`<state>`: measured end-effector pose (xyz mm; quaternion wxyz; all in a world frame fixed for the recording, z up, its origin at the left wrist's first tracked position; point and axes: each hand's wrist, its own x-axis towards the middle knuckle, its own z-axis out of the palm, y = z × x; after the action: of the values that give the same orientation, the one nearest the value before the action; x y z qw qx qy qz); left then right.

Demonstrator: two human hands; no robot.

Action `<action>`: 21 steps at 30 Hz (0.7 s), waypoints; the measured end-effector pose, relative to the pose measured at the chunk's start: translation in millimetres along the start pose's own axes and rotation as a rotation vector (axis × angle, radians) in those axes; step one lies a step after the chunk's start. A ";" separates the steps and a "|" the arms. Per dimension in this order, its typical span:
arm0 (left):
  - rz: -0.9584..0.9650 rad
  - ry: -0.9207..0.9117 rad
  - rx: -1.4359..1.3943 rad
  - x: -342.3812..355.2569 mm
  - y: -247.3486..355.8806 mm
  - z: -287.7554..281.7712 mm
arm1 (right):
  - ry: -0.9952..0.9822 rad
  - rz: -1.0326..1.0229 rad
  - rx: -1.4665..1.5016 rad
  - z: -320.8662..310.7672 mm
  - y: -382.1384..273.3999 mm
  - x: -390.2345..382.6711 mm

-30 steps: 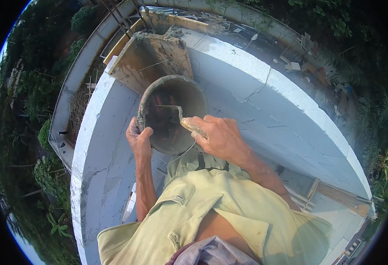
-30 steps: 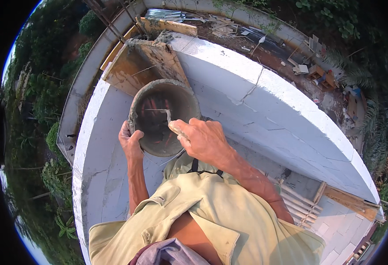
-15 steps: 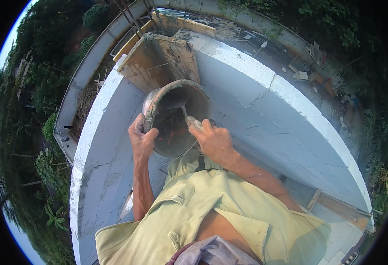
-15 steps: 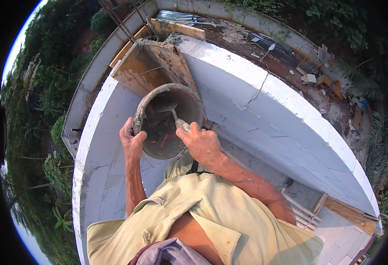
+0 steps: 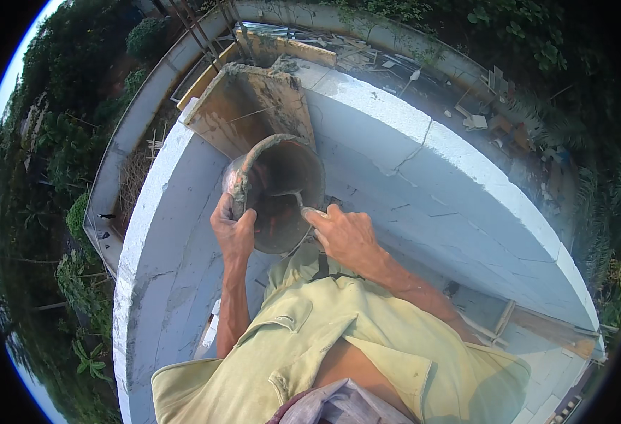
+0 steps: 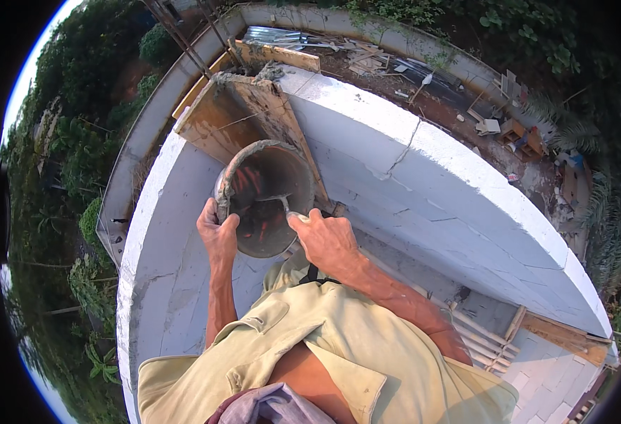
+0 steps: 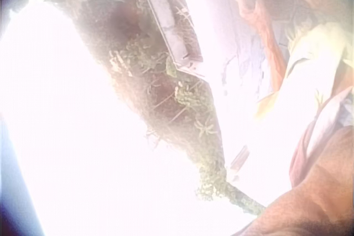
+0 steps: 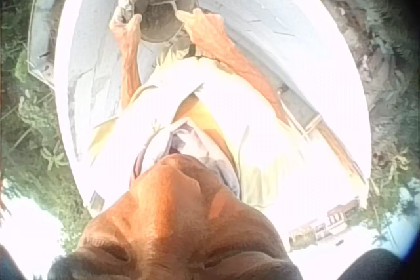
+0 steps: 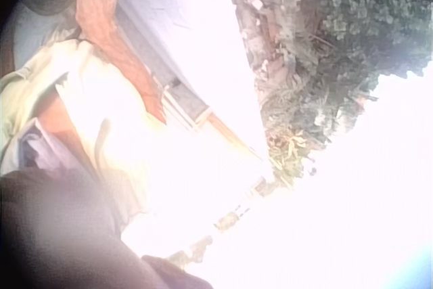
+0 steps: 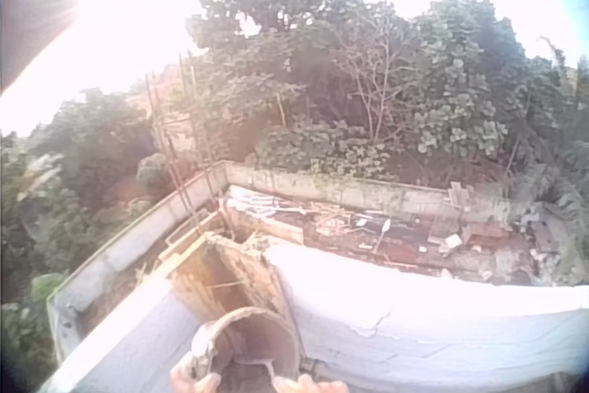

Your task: The person applies mortar to a vertical column form using a trowel and a small bucket while standing on a high wall. The person repeatedly scoops wet mortar from the bucket and presses it into the wooden formwork at the corner of the structure.

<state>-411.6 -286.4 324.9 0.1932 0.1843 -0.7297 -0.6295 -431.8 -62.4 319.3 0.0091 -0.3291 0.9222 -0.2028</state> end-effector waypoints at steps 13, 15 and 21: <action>0.159 -0.147 0.162 6.4 -28.3 -16.9 | 0.048 -0.020 -0.020 6.4 5.6 5.8; 0.102 -0.158 0.150 -3.6 -9.0 -2.7 | 0.064 0.188 0.076 9.2 9.7 12.6; 0.209 -0.240 0.200 -12.8 -28.0 -3.8 | -0.136 0.242 0.665 33.9 49.8 3.7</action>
<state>-398.0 -287.0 297.0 0.1496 0.0495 -0.8217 -0.5477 -459.6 -42.2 269.7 0.2007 -0.2095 0.8354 -0.4668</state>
